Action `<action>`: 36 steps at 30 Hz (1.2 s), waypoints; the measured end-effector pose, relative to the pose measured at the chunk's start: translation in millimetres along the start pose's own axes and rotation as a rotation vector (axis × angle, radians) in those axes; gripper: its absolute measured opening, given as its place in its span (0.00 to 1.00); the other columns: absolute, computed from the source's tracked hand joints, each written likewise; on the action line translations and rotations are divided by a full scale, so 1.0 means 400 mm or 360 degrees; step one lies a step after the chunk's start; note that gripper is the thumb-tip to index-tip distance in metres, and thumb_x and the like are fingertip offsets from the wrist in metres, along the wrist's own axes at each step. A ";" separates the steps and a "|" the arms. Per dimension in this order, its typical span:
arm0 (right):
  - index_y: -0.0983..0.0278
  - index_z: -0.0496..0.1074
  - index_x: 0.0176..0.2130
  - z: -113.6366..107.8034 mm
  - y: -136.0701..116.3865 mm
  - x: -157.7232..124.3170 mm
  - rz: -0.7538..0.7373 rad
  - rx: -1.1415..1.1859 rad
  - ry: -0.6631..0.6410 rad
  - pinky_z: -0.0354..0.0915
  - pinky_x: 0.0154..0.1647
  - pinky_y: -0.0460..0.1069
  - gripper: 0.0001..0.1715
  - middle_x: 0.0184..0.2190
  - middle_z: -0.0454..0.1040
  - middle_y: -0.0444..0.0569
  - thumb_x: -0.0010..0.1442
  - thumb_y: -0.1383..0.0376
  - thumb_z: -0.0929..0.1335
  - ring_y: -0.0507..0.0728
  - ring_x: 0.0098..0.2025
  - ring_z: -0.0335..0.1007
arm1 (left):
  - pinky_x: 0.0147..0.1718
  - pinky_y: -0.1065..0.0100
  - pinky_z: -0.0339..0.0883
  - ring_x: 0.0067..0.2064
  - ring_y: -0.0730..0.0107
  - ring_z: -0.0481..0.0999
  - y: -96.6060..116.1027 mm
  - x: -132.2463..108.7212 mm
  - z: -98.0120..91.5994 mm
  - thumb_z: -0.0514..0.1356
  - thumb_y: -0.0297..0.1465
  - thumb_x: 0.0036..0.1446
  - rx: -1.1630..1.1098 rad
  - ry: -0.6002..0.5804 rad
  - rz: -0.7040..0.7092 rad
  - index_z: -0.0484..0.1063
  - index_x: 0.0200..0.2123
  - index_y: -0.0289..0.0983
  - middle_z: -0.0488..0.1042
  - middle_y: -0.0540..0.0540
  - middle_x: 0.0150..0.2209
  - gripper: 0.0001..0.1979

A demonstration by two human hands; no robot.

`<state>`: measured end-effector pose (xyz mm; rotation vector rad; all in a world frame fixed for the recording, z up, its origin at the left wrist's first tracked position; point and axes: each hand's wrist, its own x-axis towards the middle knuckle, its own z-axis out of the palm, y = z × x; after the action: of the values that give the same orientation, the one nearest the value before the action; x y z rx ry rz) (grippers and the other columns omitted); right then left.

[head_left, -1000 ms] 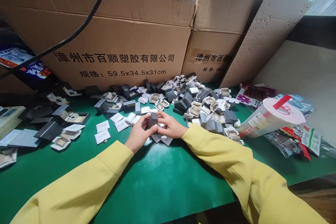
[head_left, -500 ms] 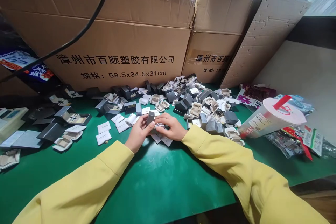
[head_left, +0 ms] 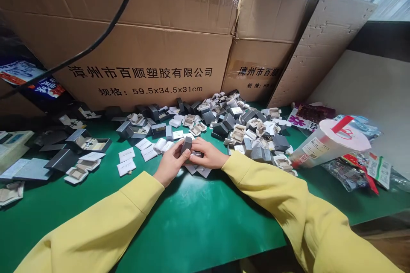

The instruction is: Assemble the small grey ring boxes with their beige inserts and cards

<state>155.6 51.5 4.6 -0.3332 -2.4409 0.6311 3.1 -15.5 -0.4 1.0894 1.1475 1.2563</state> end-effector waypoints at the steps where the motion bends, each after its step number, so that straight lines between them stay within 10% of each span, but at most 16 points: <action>1: 0.64 0.67 0.38 0.000 0.001 -0.001 0.0000 0.0003 0.0007 0.60 0.44 0.51 0.08 0.39 0.71 0.50 0.60 0.63 0.62 0.54 0.41 0.62 | 0.50 0.52 0.63 0.57 0.48 0.62 0.000 0.000 0.000 0.62 0.43 0.46 -0.0004 -0.0004 0.0001 0.60 0.55 0.33 0.62 0.36 0.57 0.34; 17: 0.65 0.66 0.39 0.015 -0.003 -0.017 0.0176 0.0045 0.0194 0.62 0.45 0.50 0.11 0.38 0.70 0.50 0.59 0.60 0.63 0.54 0.42 0.64 | 0.37 0.58 0.71 0.50 0.52 0.69 0.016 -0.003 0.003 0.60 0.43 0.49 -0.0069 -0.0004 -0.0076 0.59 0.53 0.37 0.65 0.38 0.54 0.30; 36: 0.64 0.72 0.32 0.017 0.000 -0.018 0.0131 -0.0049 0.0316 0.66 0.42 0.49 0.14 0.34 0.73 0.50 0.59 0.58 0.63 0.53 0.38 0.68 | 0.52 0.50 0.60 0.55 0.51 0.64 -0.007 0.005 -0.008 0.60 0.43 0.48 0.0127 0.0014 0.0045 0.57 0.57 0.34 0.63 0.36 0.56 0.35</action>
<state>157.3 46.4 -3.8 -0.4877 -2.2579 0.5676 0.4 -13.6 -3.8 1.1633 1.2014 1.2472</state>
